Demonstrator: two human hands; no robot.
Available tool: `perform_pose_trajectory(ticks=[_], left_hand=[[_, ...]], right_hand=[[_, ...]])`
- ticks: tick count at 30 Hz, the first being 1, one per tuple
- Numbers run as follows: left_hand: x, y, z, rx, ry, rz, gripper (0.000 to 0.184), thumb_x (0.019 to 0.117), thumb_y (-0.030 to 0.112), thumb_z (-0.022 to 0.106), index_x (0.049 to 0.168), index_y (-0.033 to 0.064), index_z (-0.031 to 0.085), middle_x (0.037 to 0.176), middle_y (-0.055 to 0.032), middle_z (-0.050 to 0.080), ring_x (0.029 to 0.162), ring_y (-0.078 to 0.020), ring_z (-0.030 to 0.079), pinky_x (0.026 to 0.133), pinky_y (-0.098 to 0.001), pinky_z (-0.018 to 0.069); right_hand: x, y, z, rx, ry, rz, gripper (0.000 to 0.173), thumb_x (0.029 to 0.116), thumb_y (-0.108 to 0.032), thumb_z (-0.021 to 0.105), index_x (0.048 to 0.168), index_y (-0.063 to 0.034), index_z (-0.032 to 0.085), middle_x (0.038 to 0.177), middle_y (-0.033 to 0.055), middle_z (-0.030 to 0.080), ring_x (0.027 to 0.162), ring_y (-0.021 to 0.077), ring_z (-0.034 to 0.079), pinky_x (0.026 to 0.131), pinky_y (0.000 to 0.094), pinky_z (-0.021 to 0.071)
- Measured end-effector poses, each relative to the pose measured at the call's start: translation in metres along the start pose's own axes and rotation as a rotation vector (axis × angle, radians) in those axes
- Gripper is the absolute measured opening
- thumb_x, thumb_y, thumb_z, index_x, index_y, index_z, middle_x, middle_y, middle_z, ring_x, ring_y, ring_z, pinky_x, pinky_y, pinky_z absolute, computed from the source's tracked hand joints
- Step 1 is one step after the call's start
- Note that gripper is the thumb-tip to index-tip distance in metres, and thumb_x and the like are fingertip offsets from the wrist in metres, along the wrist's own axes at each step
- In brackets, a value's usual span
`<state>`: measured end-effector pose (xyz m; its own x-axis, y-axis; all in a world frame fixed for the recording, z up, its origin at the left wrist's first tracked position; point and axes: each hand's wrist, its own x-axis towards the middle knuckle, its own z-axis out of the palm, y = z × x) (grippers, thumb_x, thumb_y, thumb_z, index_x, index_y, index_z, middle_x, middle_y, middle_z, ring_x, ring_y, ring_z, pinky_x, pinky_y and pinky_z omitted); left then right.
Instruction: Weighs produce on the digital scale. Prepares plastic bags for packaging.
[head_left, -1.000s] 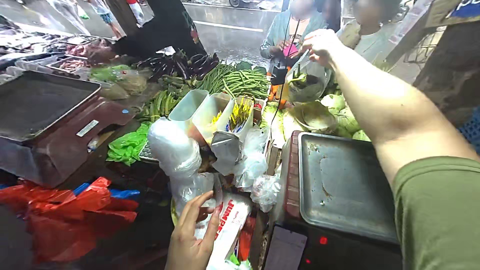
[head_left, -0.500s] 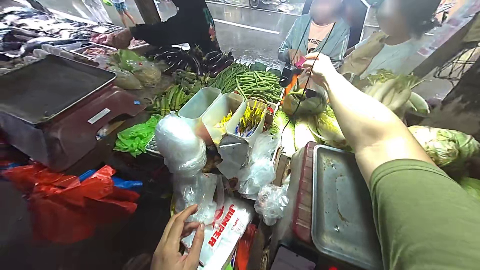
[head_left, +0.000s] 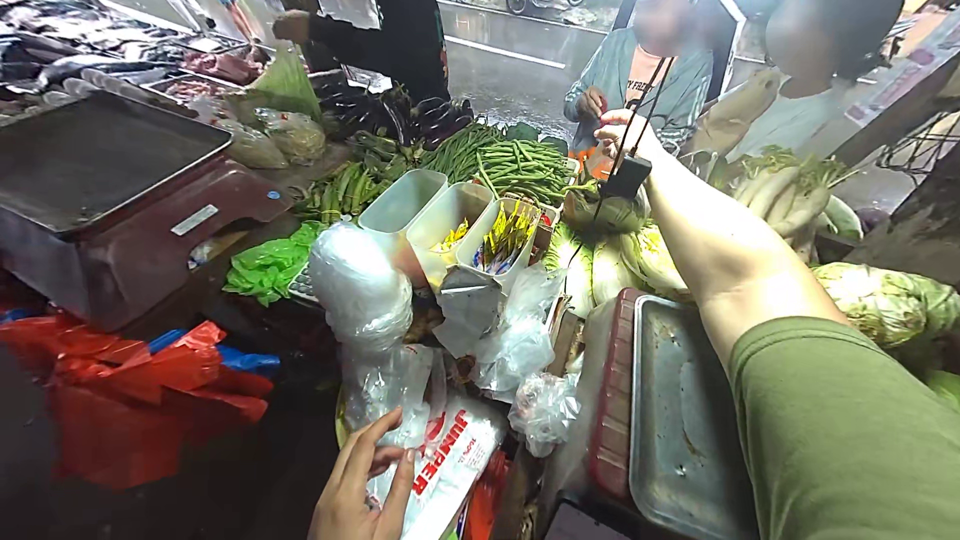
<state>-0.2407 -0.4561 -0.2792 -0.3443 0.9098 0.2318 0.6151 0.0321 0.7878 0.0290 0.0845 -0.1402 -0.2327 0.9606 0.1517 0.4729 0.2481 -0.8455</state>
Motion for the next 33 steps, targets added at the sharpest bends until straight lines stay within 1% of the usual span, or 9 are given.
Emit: perform_pose_trajectory(ticks=[4, 7, 11, 20, 24, 26, 28, 31, 33], left_hand=[[-0.002, -0.002, 0.002, -0.016, 0.006, -0.019, 0.043, 0.0953, 0.017, 0.061, 0.134, -0.0034, 0.059, 0.125, -0.0171, 0.063, 0.091, -0.0078, 0.068, 0.079, -0.0208, 0.0583], [-0.002, -0.004, 0.003, -0.016, 0.003, -0.021, 0.044, 0.0951, 0.018, 0.061, 0.134, -0.0029, 0.059, 0.125, -0.0164, 0.063, 0.091, -0.0073, 0.068, 0.078, -0.0207, 0.0583], [-0.001, -0.005, 0.008, -0.024, 0.003, -0.007, 0.044, 0.0946, 0.018, 0.061, 0.133, -0.0018, 0.060, 0.125, -0.0154, 0.063, 0.091, -0.0063, 0.068, 0.078, -0.0203, 0.0588], [-0.007, -0.002, 0.013, -0.036, -0.024, -0.003, 0.044, 0.0950, 0.020, 0.061, 0.134, -0.0006, 0.060, 0.126, -0.0156, 0.064, 0.091, -0.0078, 0.069, 0.077, -0.0220, 0.0590], [-0.013, -0.004, 0.012, -0.045, -0.036, -0.028, 0.045, 0.0941, 0.019, 0.061, 0.135, -0.0001, 0.060, 0.127, -0.0158, 0.063, 0.093, -0.0098, 0.069, 0.078, -0.0232, 0.0591], [-0.016, -0.005, 0.010, -0.044, -0.057, -0.044, 0.046, 0.0944, 0.020, 0.062, 0.136, 0.0014, 0.059, 0.129, -0.0148, 0.062, 0.094, -0.0099, 0.069, 0.079, -0.0239, 0.0596], [-0.018, -0.005, 0.010, -0.036, -0.074, -0.041, 0.047, 0.0943, 0.022, 0.062, 0.137, 0.0024, 0.059, 0.130, -0.0141, 0.062, 0.094, -0.0099, 0.070, 0.079, -0.0240, 0.0598], [-0.020, -0.006, 0.009, -0.034, -0.090, -0.030, 0.049, 0.0938, 0.024, 0.062, 0.139, 0.0054, 0.058, 0.131, -0.0121, 0.062, 0.094, -0.0091, 0.070, 0.079, -0.0246, 0.0602], [-0.021, -0.005, 0.008, -0.035, -0.097, -0.017, 0.049, 0.0937, 0.025, 0.062, 0.139, 0.0068, 0.059, 0.131, -0.0107, 0.062, 0.095, -0.0088, 0.070, 0.079, -0.0246, 0.0604]], right_hand=[[-0.010, 0.000, -0.005, -0.008, 0.073, -0.021, 0.040, 0.0984, -0.010, 0.065, 0.136, 0.0004, 0.058, 0.130, 0.0205, 0.064, 0.113, 0.0235, 0.064, 0.099, 0.0395, 0.0507], [-0.013, 0.012, -0.001, 0.132, 0.084, -0.010, 0.038, 0.0981, -0.003, 0.057, 0.136, -0.0003, 0.055, 0.127, 0.0156, 0.060, 0.103, 0.0163, 0.063, 0.088, 0.0330, 0.0543], [-0.013, 0.010, 0.004, 0.236, 0.051, 0.047, 0.033, 0.0995, -0.002, 0.056, 0.132, -0.0013, 0.055, 0.101, 0.0081, 0.061, 0.073, 0.0088, 0.057, 0.067, 0.0251, 0.0507], [-0.019, 0.007, 0.024, -0.064, 0.008, -0.009, 0.037, 0.0940, -0.004, 0.068, 0.130, 0.0039, 0.060, 0.122, 0.0245, 0.065, 0.108, 0.0311, 0.066, 0.096, 0.0484, 0.0542], [-0.023, 0.026, 0.028, 0.139, -0.092, -0.111, 0.031, 0.1000, -0.001, 0.057, 0.130, 0.0068, 0.055, 0.107, 0.0169, 0.066, 0.090, 0.0149, 0.065, 0.083, 0.0317, 0.0563], [-0.046, -0.003, 0.032, 0.195, -0.039, 0.081, 0.030, 0.0999, 0.004, 0.048, 0.129, 0.0062, 0.054, 0.105, 0.0179, 0.064, 0.084, 0.0173, 0.064, 0.077, 0.0312, 0.0554], [-0.061, -0.056, 0.036, 0.055, -0.014, 0.463, 0.029, 0.1056, 0.001, 0.038, 0.130, -0.0056, 0.052, 0.113, 0.0082, 0.058, 0.096, 0.0149, 0.058, 0.089, 0.0308, 0.0483], [-0.024, 0.041, 0.034, -0.145, -0.019, -0.089, 0.033, 0.0992, -0.006, 0.060, 0.129, 0.0070, 0.061, 0.125, 0.0240, 0.066, 0.115, 0.0274, 0.065, 0.102, 0.0402, 0.0521], [-0.005, 0.059, 0.034, -0.354, -0.012, -0.104, 0.038, 0.1000, -0.023, 0.065, 0.127, 0.0037, 0.065, 0.127, 0.0236, 0.067, 0.121, 0.0321, 0.063, 0.107, 0.0484, 0.0483]])
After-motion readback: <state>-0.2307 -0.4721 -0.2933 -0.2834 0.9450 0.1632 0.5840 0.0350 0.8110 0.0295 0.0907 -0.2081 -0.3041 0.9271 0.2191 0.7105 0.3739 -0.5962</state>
